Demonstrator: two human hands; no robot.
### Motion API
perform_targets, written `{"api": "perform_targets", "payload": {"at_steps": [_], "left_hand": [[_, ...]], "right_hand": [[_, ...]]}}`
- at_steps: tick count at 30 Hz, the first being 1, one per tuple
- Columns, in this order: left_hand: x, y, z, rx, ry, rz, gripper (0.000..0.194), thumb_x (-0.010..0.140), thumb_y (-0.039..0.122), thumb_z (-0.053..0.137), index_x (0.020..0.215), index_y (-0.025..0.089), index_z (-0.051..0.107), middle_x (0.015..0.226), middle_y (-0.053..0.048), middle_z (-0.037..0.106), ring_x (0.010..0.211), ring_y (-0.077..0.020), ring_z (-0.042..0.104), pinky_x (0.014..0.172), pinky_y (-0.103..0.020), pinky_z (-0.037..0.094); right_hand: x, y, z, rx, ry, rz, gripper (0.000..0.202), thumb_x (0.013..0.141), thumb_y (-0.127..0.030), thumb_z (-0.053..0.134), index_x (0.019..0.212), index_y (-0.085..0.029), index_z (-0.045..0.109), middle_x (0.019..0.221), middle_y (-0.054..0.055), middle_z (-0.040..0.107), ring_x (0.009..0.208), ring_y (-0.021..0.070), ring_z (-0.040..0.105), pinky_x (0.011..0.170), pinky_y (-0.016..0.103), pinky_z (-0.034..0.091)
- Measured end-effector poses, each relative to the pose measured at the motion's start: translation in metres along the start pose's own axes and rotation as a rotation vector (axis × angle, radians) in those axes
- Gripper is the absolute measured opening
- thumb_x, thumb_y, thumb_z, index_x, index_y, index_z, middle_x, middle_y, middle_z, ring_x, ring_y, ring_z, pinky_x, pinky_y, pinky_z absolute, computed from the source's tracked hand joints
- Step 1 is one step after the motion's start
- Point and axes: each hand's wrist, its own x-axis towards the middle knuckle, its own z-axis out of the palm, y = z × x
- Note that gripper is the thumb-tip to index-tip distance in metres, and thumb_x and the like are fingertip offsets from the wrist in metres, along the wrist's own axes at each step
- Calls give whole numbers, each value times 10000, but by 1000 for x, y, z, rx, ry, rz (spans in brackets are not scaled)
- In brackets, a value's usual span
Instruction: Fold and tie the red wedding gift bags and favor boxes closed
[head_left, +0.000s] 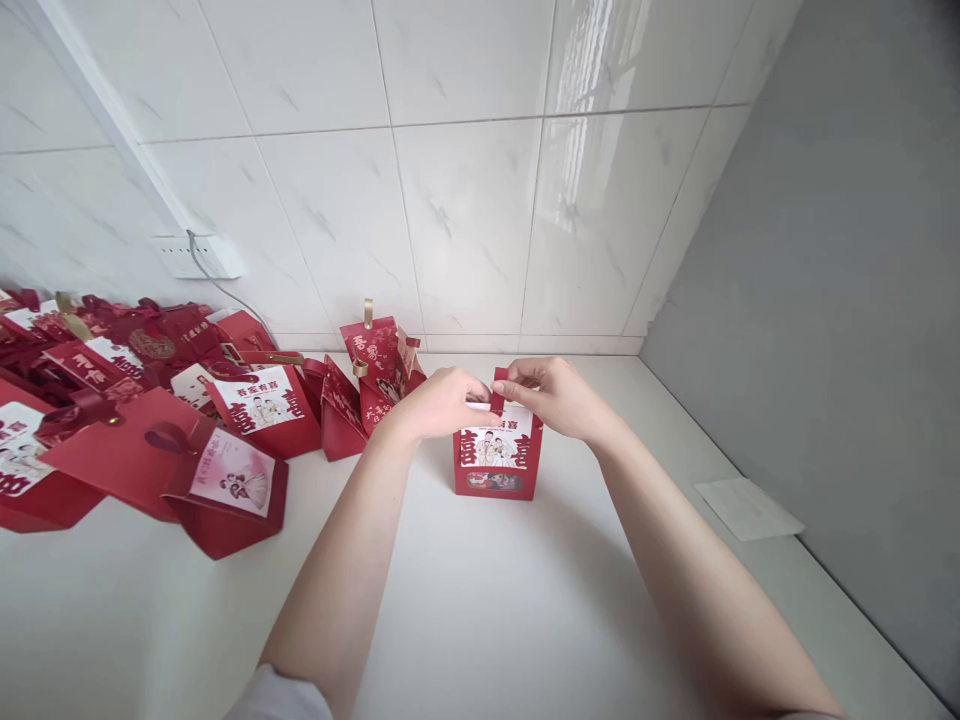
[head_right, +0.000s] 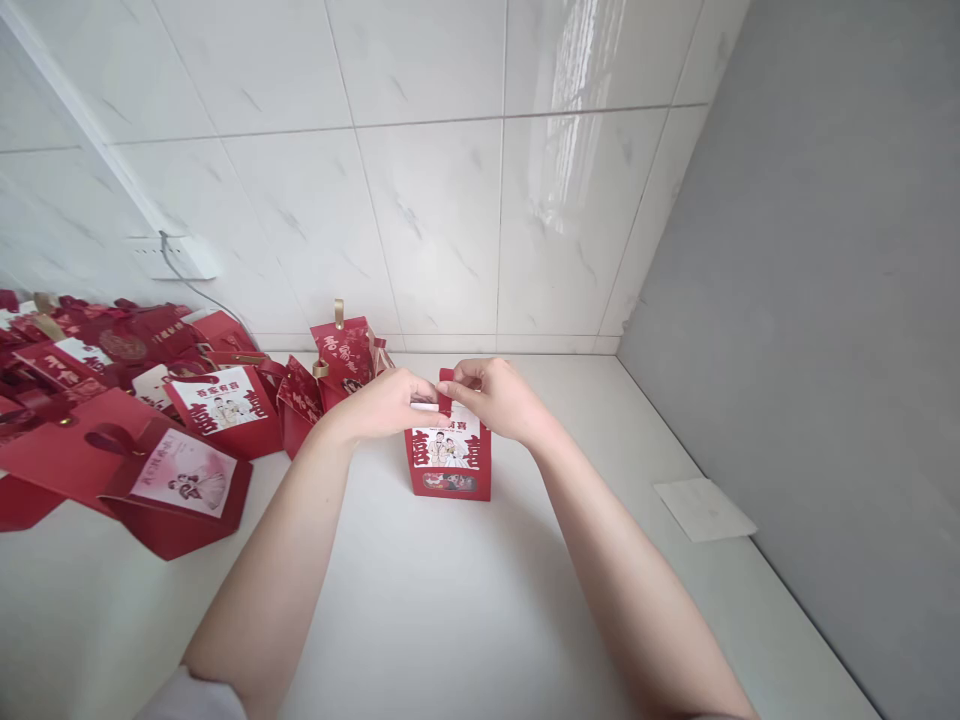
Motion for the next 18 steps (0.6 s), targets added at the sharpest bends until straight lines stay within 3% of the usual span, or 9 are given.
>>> {"api": "perform_targets", "payload": {"at_steps": [5, 9, 18], "left_hand": [[-11, 5, -11, 88, -39, 51, 300, 743, 478, 627, 810, 195, 699, 675, 4, 586, 600, -131, 453, 528, -262, 284], [-11, 7, -12, 108, -18, 65, 267, 762, 446, 611, 824, 198, 686, 721, -2, 618, 635, -140, 488, 546, -259, 305], [-9, 8, -5, 229, 47, 113, 237, 781, 360, 585, 629, 178, 573, 515, 45, 369, 487, -94, 260, 474, -274, 208]], "right_hand": [[-8, -1, -13, -17, -204, 43, 249, 850, -440, 592, 821, -196, 636, 788, 15, 656, 681, 145, 559, 565, 253, 384], [-9, -2, -13, -95, -248, 8, 142, 859, -314, 554, 842, -210, 651, 855, 13, 686, 746, 153, 597, 592, 252, 409], [-7, -1, -7, -228, -221, -181, 144, 867, -163, 475, 816, -204, 603, 778, -14, 662, 636, 117, 523, 556, 247, 327]]}}
